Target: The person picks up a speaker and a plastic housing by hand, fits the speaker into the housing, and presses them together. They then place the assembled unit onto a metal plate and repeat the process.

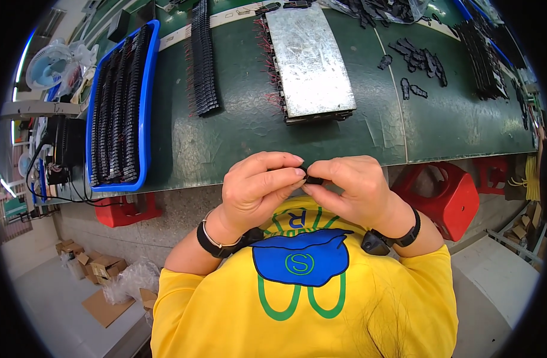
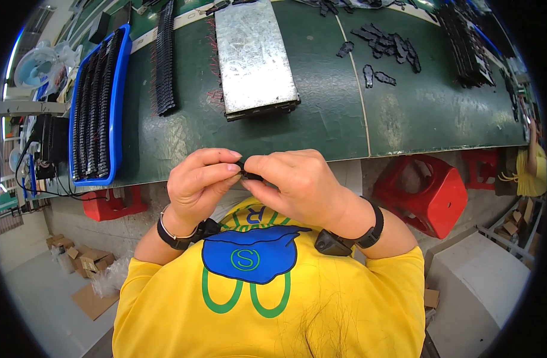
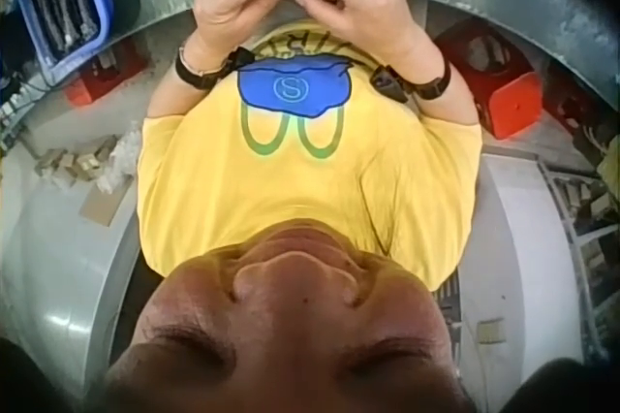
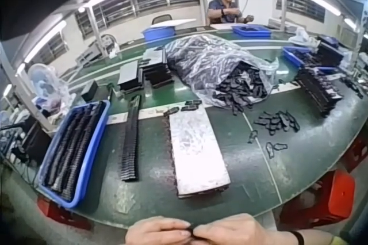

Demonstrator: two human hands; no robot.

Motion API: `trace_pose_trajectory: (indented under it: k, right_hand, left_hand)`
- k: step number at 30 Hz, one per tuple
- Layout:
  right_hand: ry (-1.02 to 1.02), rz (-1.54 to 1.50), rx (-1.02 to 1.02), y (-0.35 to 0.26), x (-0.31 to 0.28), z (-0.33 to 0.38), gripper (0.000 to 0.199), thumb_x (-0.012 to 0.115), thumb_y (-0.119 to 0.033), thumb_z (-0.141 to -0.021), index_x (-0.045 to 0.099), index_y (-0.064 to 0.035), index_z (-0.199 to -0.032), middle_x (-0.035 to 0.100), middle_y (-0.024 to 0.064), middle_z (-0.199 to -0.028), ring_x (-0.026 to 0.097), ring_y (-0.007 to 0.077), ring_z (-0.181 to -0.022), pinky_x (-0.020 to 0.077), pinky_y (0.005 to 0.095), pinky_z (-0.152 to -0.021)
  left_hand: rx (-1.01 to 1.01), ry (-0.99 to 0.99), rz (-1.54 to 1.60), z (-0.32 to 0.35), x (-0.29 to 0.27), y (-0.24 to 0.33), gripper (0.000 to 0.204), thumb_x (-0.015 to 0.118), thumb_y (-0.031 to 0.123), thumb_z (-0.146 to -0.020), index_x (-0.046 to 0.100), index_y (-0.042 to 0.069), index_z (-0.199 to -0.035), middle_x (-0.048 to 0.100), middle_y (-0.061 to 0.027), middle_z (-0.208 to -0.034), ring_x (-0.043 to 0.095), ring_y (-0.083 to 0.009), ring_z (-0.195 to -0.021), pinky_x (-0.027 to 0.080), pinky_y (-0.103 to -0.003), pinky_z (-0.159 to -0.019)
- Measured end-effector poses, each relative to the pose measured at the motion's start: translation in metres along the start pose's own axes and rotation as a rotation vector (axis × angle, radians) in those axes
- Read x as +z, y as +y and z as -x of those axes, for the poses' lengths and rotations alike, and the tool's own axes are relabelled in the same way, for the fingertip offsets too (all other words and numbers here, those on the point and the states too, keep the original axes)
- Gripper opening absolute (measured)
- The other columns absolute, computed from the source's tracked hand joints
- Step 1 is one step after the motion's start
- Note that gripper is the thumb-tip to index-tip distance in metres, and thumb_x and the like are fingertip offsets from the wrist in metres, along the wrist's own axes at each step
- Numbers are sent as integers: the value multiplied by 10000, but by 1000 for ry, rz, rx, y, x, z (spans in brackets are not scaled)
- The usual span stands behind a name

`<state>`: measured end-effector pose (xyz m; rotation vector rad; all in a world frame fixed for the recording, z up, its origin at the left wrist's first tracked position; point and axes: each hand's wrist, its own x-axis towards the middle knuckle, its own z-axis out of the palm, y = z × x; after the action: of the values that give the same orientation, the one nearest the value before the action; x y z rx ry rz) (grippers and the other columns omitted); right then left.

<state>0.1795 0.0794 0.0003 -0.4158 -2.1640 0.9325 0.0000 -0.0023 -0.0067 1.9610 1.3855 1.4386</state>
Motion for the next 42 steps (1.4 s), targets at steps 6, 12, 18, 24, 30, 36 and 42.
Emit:
trace_pose_trajectory:
  k: [6,12,18,24,30,36,42]
  right_hand:
    - [8,-12,-37,1,0,1,229,755,-13,-647,608,-36,-822,625,87,-678,622,233,-549,482,296,-481]
    - [12,-12,-73,2,0,0,231,754,-4,-641,607,-34,-817,625,90,-680,623,235,-550,485,299,-482]
    - [11,40,-99,1,0,0,235,749,5,-633,603,-26,-815,627,93,-684,625,243,-561,496,302,-495]
    - [28,86,-152,3,2,2,236,743,13,-635,606,-22,-824,630,93,-694,625,245,-567,502,304,-504]
    - [46,137,-188,3,1,3,239,742,13,-641,610,-20,-837,638,95,-726,625,235,-578,503,300,-511]
    - [45,157,-203,4,-1,4,241,743,12,-644,608,-18,-841,641,97,-741,625,231,-586,501,298,-513]
    - [64,125,-211,6,-5,1,242,744,12,-648,607,-19,-845,642,95,-746,621,236,-584,488,309,-502]
  left_hand:
    - [-61,-23,66,1,-2,1,177,706,-37,-737,668,20,-901,657,-144,-946,644,-229,-850,520,-278,-725]
    - [-393,23,483,8,2,4,189,645,-50,-800,640,-21,-987,653,-130,-961,616,-175,-916,509,-266,-793]
    - [-462,-6,624,9,0,4,274,630,-33,-828,602,-37,-1101,648,-124,-988,609,-148,-927,508,-261,-812]
    - [-616,-51,359,0,0,17,219,653,-2,-827,650,-25,-1045,671,-89,-899,636,-117,-768,521,-221,-696]
    - [-715,28,369,-3,1,22,121,667,54,-837,683,-17,-934,673,-47,-800,624,-88,-706,500,-201,-623]
    - [-837,1,439,-6,-2,21,121,639,82,-867,676,-11,-935,668,-42,-780,606,-76,-658,493,-201,-591]
    - [-901,-84,547,-13,-11,17,134,615,103,-887,664,-11,-935,662,-52,-762,590,-73,-627,491,-205,-574]
